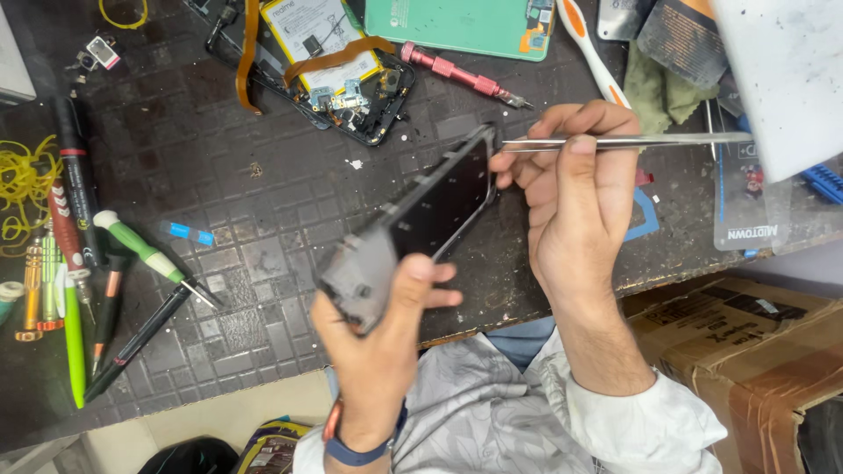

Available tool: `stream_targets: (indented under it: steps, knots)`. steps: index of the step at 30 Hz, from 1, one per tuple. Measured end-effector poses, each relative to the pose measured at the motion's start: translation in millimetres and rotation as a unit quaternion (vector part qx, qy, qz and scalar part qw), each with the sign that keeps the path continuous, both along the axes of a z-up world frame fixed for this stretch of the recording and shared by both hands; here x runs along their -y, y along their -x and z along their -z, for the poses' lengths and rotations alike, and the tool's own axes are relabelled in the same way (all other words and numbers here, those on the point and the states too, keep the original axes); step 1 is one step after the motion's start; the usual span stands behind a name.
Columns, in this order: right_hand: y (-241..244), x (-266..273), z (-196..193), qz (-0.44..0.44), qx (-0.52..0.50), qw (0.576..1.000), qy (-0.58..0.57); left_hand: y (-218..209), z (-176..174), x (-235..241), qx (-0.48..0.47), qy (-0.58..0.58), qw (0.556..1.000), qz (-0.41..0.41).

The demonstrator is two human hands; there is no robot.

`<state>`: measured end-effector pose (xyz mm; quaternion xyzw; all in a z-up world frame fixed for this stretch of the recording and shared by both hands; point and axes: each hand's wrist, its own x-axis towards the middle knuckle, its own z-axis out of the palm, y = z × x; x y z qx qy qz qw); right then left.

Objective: The person scrapes adhesive residue from the edges of a smartphone frame using a metal spudger and then brushes the surface with a toothbrush. The person repeatedly scrapes and brushes the same frame throughout the clip.

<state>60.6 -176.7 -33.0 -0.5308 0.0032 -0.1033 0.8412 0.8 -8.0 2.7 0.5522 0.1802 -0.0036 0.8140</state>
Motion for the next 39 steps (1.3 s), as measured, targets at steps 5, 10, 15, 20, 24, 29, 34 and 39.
stream_targets:
  steps: [5, 10, 15, 20, 24, 29, 34, 39]
  knots:
    - [4, 2, 5, 0.038, 0.021, 0.998, 0.036, 2, -2, 7, -0.013, -0.034, 0.997, 0.071]
    - [3, 1, 7, 0.028, 0.009, 0.999, 0.041, 3, -4, -18, 0.065, -0.134, 0.977, 0.153]
    - [1, 0, 7, 0.017, -0.012, 0.998, 0.066, -2, -13, -44, 0.036, -0.314, 0.937, 0.152]
    - [0, 1, 4, 0.058, -0.010, 0.993, 0.098, -11, -6, -42, 0.012, -0.224, 0.968, 0.115]
    - [11, 5, -7, 0.079, 0.027, 0.984, 0.160, -15, -5, -41, 0.009, -0.272, 0.955, 0.119]
    - [58, 6, -19, 0.092, -0.039, 0.974, 0.204, -21, -2, -42, 0.012, -0.308, 0.942, 0.130]
    - [77, 13, -13, 0.117, -0.088, 0.941, 0.305, -23, 1, -45, 0.032, -0.286, 0.946, 0.147]
    - [73, 17, -10, 0.130, -0.098, 0.929, 0.332, -24, 3, -46, 0.045, -0.311, 0.937, 0.150]
